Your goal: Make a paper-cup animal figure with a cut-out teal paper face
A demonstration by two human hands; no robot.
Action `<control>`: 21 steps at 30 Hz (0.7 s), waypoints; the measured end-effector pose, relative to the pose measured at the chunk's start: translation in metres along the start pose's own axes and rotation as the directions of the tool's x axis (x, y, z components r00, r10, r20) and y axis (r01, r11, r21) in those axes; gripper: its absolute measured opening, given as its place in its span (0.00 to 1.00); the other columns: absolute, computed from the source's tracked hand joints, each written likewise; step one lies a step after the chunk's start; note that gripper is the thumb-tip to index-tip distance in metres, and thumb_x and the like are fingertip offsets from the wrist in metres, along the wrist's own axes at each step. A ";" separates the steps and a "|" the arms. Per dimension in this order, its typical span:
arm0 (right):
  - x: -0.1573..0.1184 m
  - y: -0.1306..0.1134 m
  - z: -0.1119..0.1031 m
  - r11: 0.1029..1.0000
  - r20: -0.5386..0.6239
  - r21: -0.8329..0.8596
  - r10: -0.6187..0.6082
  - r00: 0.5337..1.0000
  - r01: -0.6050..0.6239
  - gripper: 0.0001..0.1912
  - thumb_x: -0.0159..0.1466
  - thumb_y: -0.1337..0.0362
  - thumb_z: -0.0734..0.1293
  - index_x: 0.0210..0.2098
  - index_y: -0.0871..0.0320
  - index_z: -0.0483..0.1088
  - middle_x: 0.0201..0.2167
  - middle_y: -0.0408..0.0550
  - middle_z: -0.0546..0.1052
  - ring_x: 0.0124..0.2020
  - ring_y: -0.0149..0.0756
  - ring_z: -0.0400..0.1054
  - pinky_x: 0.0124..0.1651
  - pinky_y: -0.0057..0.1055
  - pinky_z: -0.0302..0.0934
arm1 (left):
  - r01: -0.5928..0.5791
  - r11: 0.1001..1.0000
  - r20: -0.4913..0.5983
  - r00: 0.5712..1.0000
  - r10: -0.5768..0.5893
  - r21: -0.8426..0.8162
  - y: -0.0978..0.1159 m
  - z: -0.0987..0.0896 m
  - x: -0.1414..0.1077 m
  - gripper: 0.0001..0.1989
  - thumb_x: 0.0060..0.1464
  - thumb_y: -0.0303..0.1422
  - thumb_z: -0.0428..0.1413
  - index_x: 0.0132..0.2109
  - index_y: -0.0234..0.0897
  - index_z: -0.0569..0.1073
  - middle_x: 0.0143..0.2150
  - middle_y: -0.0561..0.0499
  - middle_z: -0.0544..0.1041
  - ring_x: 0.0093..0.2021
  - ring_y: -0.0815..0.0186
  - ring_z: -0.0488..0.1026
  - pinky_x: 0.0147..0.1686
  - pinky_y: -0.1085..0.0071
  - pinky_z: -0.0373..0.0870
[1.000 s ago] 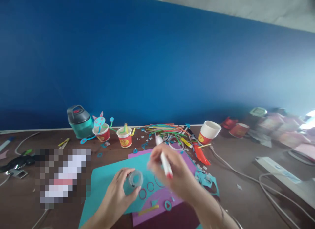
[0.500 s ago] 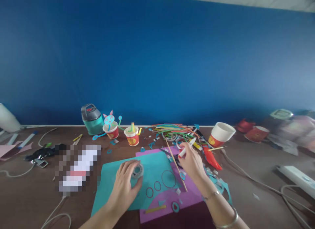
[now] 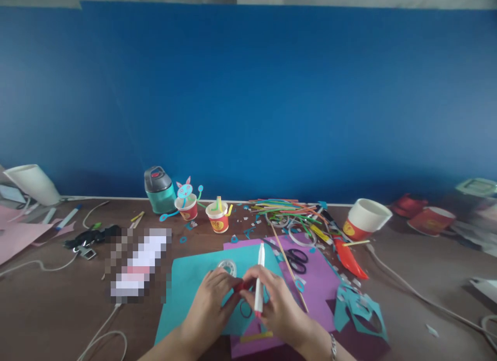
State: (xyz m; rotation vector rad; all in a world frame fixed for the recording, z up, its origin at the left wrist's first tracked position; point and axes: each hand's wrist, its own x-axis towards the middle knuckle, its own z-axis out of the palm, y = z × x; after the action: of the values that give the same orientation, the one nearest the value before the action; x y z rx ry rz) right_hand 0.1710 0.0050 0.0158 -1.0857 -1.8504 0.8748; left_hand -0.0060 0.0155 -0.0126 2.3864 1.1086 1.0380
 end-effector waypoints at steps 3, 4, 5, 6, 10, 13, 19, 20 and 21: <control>0.005 0.004 -0.014 0.961 -0.175 0.245 0.176 0.969 -0.131 0.09 0.63 0.57 0.61 0.34 0.56 0.67 0.24 0.43 0.74 0.26 0.33 0.69 0.30 0.27 0.60 | 0.000 0.999 0.085 0.996 0.003 -0.035 0.009 -0.007 0.002 0.07 0.60 0.30 0.48 0.37 0.37 0.71 0.34 0.47 0.76 0.38 0.61 0.72 0.40 0.64 0.68; 0.007 0.008 -0.018 0.917 -0.213 0.365 0.252 0.944 -0.163 0.13 0.64 0.54 0.59 0.37 0.56 0.67 0.23 0.43 0.74 0.24 0.34 0.70 0.29 0.28 0.60 | -0.031 0.998 0.125 0.991 0.038 -0.060 0.013 -0.009 0.003 0.07 0.60 0.29 0.48 0.38 0.37 0.70 0.35 0.47 0.76 0.38 0.61 0.72 0.41 0.64 0.68; 0.009 0.012 -0.022 0.849 -0.203 0.491 0.331 0.922 -0.196 0.16 0.64 0.51 0.58 0.42 0.56 0.66 0.23 0.44 0.75 0.23 0.35 0.70 0.27 0.28 0.60 | -0.073 0.994 0.164 0.983 0.086 -0.088 0.016 -0.011 0.003 0.07 0.60 0.29 0.47 0.38 0.38 0.70 0.37 0.47 0.77 0.40 0.62 0.72 0.43 0.64 0.68; 0.011 0.017 -0.024 0.758 -0.154 0.609 0.404 0.902 -0.236 0.19 0.63 0.49 0.58 0.46 0.55 0.64 0.24 0.45 0.76 0.24 0.35 0.71 0.26 0.28 0.59 | -0.118 0.987 0.206 0.969 0.139 -0.111 0.020 -0.012 0.004 0.07 0.59 0.29 0.48 0.39 0.38 0.70 0.40 0.46 0.77 0.42 0.61 0.72 0.45 0.65 0.68; 0.017 0.039 -0.029 0.333 0.059 0.887 0.605 0.794 -0.319 0.20 0.58 0.49 0.65 0.43 0.57 0.67 0.25 0.46 0.77 0.27 0.34 0.72 0.29 0.27 0.62 | -0.171 0.978 0.356 0.913 0.202 -0.116 0.027 -0.013 0.003 0.05 0.58 0.30 0.51 0.39 0.40 0.71 0.48 0.48 0.77 0.49 0.61 0.71 0.50 0.68 0.67; 0.019 0.051 -0.034 0.264 0.057 0.917 0.656 0.752 -0.300 0.17 0.56 0.51 0.68 0.35 0.59 0.71 0.23 0.46 0.76 0.25 0.32 0.69 0.30 0.27 0.63 | -0.133 0.990 0.397 0.907 0.143 -0.052 0.024 -0.013 0.001 0.05 0.57 0.29 0.52 0.40 0.40 0.71 0.49 0.48 0.77 0.48 0.61 0.73 0.50 0.67 0.67; 0.011 0.052 -0.051 0.574 -0.183 0.783 0.580 0.794 -0.239 0.14 0.52 0.55 0.71 0.25 0.60 0.72 0.18 0.41 0.71 0.21 0.29 0.63 0.28 0.25 0.58 | -0.089 0.996 0.388 0.917 0.091 -0.022 0.019 -0.012 -0.001 0.05 0.56 0.29 0.52 0.40 0.40 0.70 0.42 0.50 0.78 0.42 0.61 0.74 0.45 0.68 0.69; 0.009 0.049 -0.052 0.599 -0.181 0.763 0.559 0.809 -0.243 0.13 0.53 0.54 0.70 0.25 0.60 0.72 0.17 0.40 0.70 0.21 0.28 0.62 0.28 0.25 0.57 | -0.090 0.996 0.384 0.919 0.093 -0.025 0.019 -0.012 -0.001 0.05 0.56 0.29 0.52 0.40 0.40 0.70 0.43 0.50 0.78 0.43 0.61 0.74 0.45 0.68 0.69; 0.007 0.046 -0.051 0.608 -0.140 0.748 0.537 0.832 -0.267 0.14 0.55 0.54 0.69 0.28 0.59 0.72 0.19 0.40 0.70 0.22 0.29 0.63 0.28 0.26 0.57 | -0.094 0.995 0.380 0.920 0.098 -0.030 0.018 -0.011 -0.001 0.05 0.56 0.28 0.52 0.40 0.40 0.70 0.43 0.49 0.78 0.43 0.61 0.74 0.45 0.68 0.69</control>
State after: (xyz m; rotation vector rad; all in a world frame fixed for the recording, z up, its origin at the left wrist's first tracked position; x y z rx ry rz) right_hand 0.2303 0.0376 0.0011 -1.0680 -0.8052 1.4023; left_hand -0.0051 0.0022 0.0046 2.5095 0.8491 0.5639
